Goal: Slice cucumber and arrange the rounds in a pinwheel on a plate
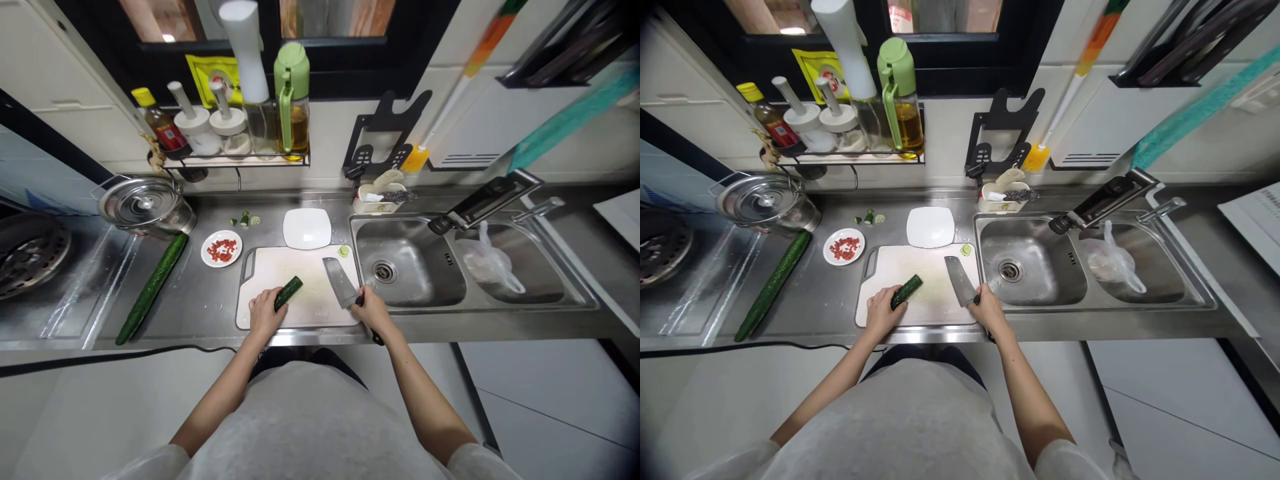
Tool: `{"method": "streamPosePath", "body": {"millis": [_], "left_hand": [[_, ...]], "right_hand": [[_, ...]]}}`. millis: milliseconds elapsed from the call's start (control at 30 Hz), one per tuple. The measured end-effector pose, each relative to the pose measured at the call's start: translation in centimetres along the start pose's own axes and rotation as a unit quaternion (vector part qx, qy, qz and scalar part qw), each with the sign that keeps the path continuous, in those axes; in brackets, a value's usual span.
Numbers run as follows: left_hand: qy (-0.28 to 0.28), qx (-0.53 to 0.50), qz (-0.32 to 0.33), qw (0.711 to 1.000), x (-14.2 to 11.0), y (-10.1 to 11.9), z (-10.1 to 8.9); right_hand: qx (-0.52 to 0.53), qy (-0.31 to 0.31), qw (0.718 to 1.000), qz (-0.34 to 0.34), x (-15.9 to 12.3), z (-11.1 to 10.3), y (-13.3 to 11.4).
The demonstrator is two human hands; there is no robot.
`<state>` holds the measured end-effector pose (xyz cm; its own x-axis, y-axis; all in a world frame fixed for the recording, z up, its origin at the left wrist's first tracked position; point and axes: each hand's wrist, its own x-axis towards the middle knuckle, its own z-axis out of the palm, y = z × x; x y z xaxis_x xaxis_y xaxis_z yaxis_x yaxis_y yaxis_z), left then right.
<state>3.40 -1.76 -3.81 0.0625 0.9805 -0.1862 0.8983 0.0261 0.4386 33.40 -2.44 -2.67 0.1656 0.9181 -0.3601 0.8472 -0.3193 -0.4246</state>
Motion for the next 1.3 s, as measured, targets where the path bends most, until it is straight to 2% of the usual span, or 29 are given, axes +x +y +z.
{"method": "streamPosePath", "body": {"millis": [300, 800, 900, 1033, 1167, 1300], "left_hand": [[-0.001, 0.014, 0.006, 1.0, -0.8, -0.6, 0.4], [0.009, 0.057, 0.021, 0.998, -0.8, 0.6, 0.3], [0.013, 0.04, 0.052, 0.998, -0.1, 1.0, 0.5], [0.019, 0.019, 0.133, 0.991, 1.1, 1.1, 1.1], [0.041, 0.023, 0.175, 0.983, 1.5, 0.2, 1.4], [0.049, 0.03, 0.202, 0.978, 1.2, -0.8, 1.3]], "right_hand": [[0.014, 0.006, 1.0, -0.026, 0.0, -0.1, -0.6], [-0.056, -0.029, 0.998, -0.023, 0.0, -0.9, -2.6], [-0.088, -0.044, 0.995, -0.003, 0.0, -1.0, -3.3], [-0.152, -0.083, 0.985, 0.018, 0.4, -1.1, -4.5], [-0.213, -0.103, 0.972, -0.007, 0.8, -1.1, -5.4], [-0.228, -0.104, 0.968, -0.032, 0.8, -1.1, -5.6]]}}
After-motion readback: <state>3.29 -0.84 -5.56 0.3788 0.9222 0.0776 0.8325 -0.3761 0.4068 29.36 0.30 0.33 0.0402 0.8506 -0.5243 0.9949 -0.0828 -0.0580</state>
